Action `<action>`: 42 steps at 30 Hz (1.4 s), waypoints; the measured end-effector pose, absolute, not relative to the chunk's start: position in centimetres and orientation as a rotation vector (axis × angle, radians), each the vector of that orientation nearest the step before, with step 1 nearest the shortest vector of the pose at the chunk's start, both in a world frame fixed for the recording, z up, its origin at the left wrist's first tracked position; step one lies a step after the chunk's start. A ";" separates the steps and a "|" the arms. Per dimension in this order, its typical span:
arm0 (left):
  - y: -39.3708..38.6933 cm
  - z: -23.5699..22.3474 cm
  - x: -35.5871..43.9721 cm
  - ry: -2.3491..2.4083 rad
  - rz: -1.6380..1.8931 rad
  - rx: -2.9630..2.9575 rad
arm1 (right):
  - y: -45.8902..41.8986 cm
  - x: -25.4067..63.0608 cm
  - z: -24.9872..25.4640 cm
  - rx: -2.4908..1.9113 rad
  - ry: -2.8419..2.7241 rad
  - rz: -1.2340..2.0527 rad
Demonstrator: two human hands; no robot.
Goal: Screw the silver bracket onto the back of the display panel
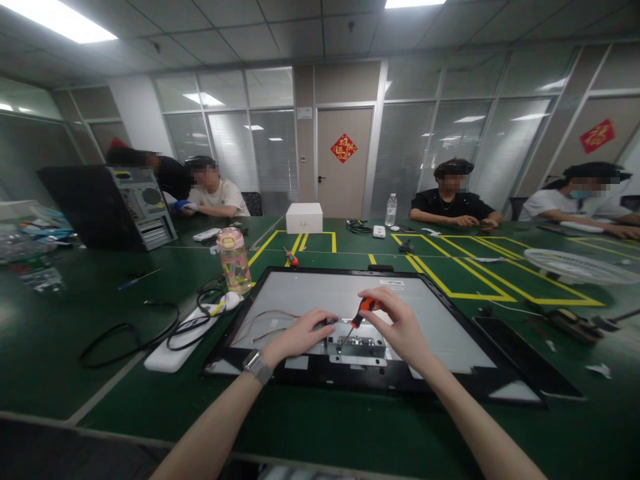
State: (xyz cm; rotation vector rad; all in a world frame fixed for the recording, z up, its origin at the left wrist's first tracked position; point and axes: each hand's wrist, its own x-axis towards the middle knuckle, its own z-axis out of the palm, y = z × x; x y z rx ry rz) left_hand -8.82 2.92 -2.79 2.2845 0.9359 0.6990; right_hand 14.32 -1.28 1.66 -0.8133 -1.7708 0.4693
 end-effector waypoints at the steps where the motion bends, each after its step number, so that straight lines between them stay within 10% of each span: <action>1: 2.9 -2.8 -8.8 0.933 0.700 2.283 | -1.2 14.3 1.6 -0.801 -1.758 0.502; 42: 3.0 -3.0 -8.7 0.934 0.706 2.296 | -0.8 14.5 0.8 -0.789 -1.823 0.505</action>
